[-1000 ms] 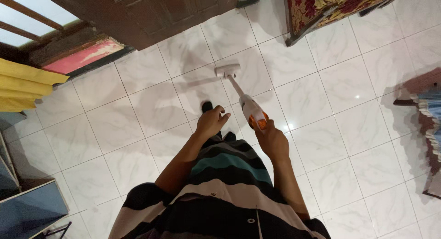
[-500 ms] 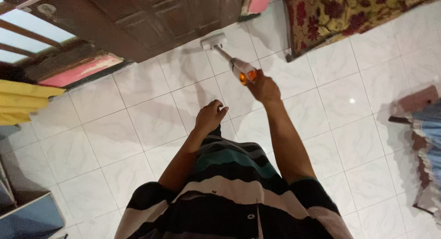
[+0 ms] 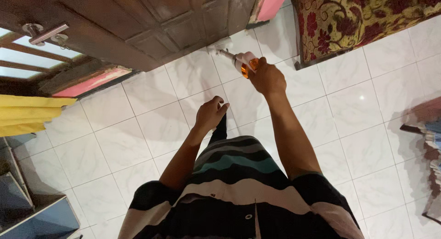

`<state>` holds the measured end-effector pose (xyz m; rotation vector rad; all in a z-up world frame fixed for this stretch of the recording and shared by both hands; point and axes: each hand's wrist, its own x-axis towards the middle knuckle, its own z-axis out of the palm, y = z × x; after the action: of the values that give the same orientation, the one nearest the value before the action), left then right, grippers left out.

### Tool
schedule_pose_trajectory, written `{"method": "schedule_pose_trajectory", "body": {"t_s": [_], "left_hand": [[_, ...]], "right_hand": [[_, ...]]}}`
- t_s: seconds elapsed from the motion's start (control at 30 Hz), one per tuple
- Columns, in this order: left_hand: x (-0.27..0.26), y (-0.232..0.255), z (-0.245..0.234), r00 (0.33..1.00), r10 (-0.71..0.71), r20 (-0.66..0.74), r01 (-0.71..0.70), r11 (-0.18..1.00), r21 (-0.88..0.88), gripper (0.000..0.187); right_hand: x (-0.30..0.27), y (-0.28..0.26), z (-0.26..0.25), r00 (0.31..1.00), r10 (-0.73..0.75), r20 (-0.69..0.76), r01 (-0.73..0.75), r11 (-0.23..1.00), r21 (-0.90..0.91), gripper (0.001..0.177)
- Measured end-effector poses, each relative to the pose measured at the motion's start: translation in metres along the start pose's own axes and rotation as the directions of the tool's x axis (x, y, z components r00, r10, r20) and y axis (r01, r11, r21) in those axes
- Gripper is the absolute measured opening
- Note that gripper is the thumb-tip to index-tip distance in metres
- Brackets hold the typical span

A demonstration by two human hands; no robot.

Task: The person vacuums the tiled floor using a handheld vacuum cleaner.

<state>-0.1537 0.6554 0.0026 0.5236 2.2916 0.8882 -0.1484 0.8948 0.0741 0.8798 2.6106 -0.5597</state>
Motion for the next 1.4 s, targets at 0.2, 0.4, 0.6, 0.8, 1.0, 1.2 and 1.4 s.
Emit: {"method": "schedule_pose_trajectory", "body": {"t_s": [0.2, 0.4, 0.6, 0.8, 1.0, 1.2, 1.4], "left_hand": [[-0.021, 0.011, 0.038, 0.998, 0.035, -0.045, -0.035, 0.999, 0.012, 0.041], [-0.071, 0.031, 0.114, 0.997, 0.013, -0.081, -0.018, 0.998, -0.063, 0.041], [-0.124, 0.062, 0.192, 1.000, 0.021, -0.008, -0.022, 0.996, -0.085, 0.043], [-0.143, 0.087, 0.232, 0.995, 0.089, 0.054, -0.090, 0.996, 0.026, 0.044], [-0.125, 0.092, 0.245, 0.935, 0.341, -0.103, -0.321, 0.932, 0.168, 0.041], [-0.095, 0.113, 0.245, 0.988, 0.127, 0.088, -0.132, 0.990, 0.053, 0.045], [-0.031, 0.121, 0.220, 0.996, 0.068, 0.061, -0.070, 0.997, 0.029, 0.045]], "right_hand": [[-0.032, 0.042, 0.040, 1.000, 0.010, 0.009, -0.011, 0.999, 0.047, 0.053], [-0.109, 0.140, 0.096, 0.997, 0.064, 0.035, -0.068, 0.990, 0.122, 0.061], [-0.194, 0.231, 0.112, 0.986, 0.149, 0.069, -0.159, 0.973, 0.168, 0.057], [-0.278, 0.285, 0.074, 0.979, 0.202, 0.003, -0.199, 0.964, 0.177, 0.060], [-0.295, 0.293, 0.048, 0.967, 0.248, 0.053, -0.254, 0.946, 0.199, 0.063], [-0.193, 0.279, 0.050, 0.982, 0.187, 0.023, -0.188, 0.960, 0.206, 0.070], [-0.072, 0.258, 0.026, 0.996, 0.084, -0.029, -0.077, 0.981, 0.179, 0.066]]}}
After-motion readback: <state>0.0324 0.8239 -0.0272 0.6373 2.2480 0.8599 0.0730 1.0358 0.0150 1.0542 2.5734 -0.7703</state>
